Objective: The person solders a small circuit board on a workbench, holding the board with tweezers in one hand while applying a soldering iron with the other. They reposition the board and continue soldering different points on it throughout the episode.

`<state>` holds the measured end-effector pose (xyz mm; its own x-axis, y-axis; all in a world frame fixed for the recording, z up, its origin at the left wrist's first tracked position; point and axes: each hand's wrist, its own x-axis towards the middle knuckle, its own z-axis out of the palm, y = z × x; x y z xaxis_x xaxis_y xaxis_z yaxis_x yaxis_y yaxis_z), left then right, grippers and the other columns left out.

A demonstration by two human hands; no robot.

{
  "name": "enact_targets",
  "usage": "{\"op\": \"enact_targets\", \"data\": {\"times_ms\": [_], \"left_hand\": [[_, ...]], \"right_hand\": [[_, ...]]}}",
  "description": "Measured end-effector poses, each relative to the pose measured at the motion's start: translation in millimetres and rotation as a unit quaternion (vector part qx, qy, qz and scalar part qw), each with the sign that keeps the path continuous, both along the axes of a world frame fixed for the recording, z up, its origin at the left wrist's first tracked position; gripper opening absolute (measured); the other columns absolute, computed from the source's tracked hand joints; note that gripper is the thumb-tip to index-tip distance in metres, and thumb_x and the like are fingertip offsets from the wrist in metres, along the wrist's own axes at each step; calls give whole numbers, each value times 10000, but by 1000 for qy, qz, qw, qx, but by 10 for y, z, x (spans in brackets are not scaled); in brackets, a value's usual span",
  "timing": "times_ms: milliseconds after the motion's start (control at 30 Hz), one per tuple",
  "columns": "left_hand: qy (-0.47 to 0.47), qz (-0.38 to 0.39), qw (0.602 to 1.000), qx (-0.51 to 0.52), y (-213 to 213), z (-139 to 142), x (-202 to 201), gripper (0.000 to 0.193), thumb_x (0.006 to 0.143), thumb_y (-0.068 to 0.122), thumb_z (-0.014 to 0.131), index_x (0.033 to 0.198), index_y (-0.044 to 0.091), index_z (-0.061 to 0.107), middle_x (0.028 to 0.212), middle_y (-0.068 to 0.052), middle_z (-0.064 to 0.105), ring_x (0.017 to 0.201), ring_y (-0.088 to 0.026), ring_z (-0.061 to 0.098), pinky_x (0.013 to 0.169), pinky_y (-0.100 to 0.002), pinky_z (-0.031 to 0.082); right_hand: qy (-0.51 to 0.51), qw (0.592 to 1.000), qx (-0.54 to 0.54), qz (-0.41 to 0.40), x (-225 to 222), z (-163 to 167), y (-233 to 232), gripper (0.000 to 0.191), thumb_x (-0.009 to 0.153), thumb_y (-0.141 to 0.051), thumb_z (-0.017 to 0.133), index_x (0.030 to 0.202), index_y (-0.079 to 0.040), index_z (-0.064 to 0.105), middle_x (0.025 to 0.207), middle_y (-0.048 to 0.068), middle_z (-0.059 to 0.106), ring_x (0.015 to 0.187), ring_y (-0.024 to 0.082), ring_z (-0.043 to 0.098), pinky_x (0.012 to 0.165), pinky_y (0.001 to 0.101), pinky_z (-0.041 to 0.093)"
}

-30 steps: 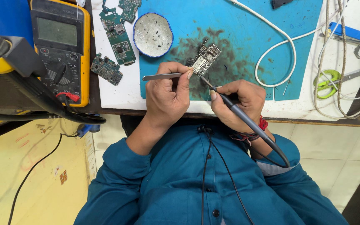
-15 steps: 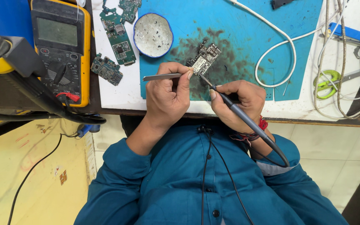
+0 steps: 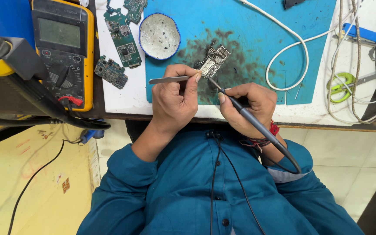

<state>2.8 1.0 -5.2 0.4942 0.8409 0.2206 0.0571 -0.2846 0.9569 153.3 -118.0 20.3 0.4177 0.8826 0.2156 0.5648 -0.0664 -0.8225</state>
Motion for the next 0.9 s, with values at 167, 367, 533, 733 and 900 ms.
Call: {"op": "enact_targets", "data": {"times_ms": [167, 367, 533, 733, 900], "left_hand": [[1, 2, 1000, -14, -5, 10, 3, 66, 1051, 24, 674, 1071, 23, 611, 925, -55, 717, 726, -98, 686, 643, -246, 542], [7, 5, 1000, -23, -6, 12, 0, 75, 1047, 29, 681, 1070, 21, 610, 892, -51, 709, 703, -94, 669, 631, -248, 528], [2, 4, 1000, -12, -6, 7, 3, 72, 1053, 31, 677, 1072, 24, 608, 909, -55, 713, 720, -94, 679, 639, -247, 535], [-1, 0, 1000, -15, 5, 4, -5, 70, 1056, 31, 670, 1079, 23, 604, 908, -56, 715, 715, -91, 676, 634, -245, 533], [-2, 2, 1000, -12, -4, 7, 1, 70, 1059, 31, 670, 1078, 25, 603, 907, -58, 717, 722, -94, 679, 636, -245, 533]], "right_hand": [[6, 1000, -4, -5, -4, -2, -3, 149, 895, 0, 814, 958, 7, 679, 754, 64, 688, 639, 98, 640, 585, 238, 465], [7, 1000, -4, -7, -4, -1, 1, 149, 893, 0, 813, 957, 4, 679, 744, 60, 680, 633, 97, 635, 582, 239, 459], [-3, 1000, -3, -8, -3, -1, 3, 151, 888, 3, 814, 949, 2, 676, 732, 58, 670, 623, 97, 622, 573, 241, 445], [3, 1000, -4, -6, -6, -4, 3, 149, 892, 4, 808, 949, -2, 670, 724, 50, 666, 616, 93, 620, 570, 241, 445], [1, 1000, -6, -8, -4, -3, 1, 147, 892, 6, 808, 951, 0, 674, 718, 51, 664, 611, 92, 616, 566, 241, 440]]}}
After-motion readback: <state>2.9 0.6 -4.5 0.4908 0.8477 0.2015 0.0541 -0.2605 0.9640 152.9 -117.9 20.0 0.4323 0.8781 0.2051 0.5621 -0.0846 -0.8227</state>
